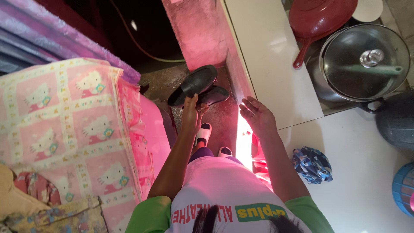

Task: The person brings a pair of shoes indoors and places them on a counter, then sweeps the outdoor concrete ground using a broom.

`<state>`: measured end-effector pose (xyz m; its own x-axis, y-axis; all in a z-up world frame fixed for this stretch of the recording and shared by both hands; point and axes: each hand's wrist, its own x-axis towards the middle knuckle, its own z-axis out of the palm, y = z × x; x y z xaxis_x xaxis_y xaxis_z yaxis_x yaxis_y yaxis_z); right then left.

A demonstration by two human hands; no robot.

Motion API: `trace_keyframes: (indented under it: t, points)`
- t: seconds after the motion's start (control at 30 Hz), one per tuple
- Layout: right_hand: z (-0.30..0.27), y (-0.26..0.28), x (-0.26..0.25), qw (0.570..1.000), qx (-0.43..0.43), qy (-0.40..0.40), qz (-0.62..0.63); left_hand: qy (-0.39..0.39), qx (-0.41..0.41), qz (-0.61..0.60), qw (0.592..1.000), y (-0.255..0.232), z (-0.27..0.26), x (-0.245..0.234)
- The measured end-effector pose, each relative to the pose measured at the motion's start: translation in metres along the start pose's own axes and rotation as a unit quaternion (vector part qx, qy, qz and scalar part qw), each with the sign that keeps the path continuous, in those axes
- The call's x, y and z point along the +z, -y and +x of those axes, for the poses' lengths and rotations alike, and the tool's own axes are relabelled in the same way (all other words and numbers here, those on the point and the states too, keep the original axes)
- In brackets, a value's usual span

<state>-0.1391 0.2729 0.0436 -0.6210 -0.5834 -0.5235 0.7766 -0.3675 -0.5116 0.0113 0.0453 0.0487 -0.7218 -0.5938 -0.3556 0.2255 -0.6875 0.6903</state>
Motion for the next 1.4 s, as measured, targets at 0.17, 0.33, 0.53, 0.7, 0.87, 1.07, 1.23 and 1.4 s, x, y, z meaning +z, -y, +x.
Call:
trace_keyframes:
  t: [0.17, 0.33, 0.53, 0.7, 0.87, 1.07, 1.23, 1.4]
  points:
    - [-0.004, -0.005, 0.008, 1.0, 0.005, 0.012, -0.023, -0.05, -0.005, 0.007, 0.999, 0.011, -0.015, -0.018]
    - [-0.014, -0.017, 0.015, 0.997, 0.028, 0.018, -0.071, -0.086, -0.006, -0.031, 0.996, 0.041, -0.007, -0.055]
    - [-0.014, -0.025, 0.014, 0.995, 0.057, 0.026, -0.078, -0.115, -0.006, -0.051, 0.992, 0.054, -0.002, -0.068]
    - [-0.004, -0.028, 0.02, 0.992, 0.051, 0.03, -0.108, -0.095, -0.07, 0.166, 0.979, 0.009, -0.006, -0.039]
    - [0.018, -0.035, 0.037, 0.99, 0.037, 0.013, -0.135, -0.032, -0.058, 0.282, 0.957, -0.028, 0.02, -0.033]
    - [0.042, -0.04, 0.059, 0.945, -0.078, 0.033, -0.316, 0.058, -0.029, 0.515, 0.855, -0.065, 0.057, -0.014]
    - [0.041, -0.026, 0.065, 0.91, -0.091, 0.022, -0.405, 0.097, -0.069, 0.641, 0.758, -0.1, 0.063, 0.034]
    - [0.036, -0.001, 0.035, 0.918, -0.119, 0.005, -0.378, 0.132, -0.072, 0.712, 0.686, -0.112, 0.063, 0.072]
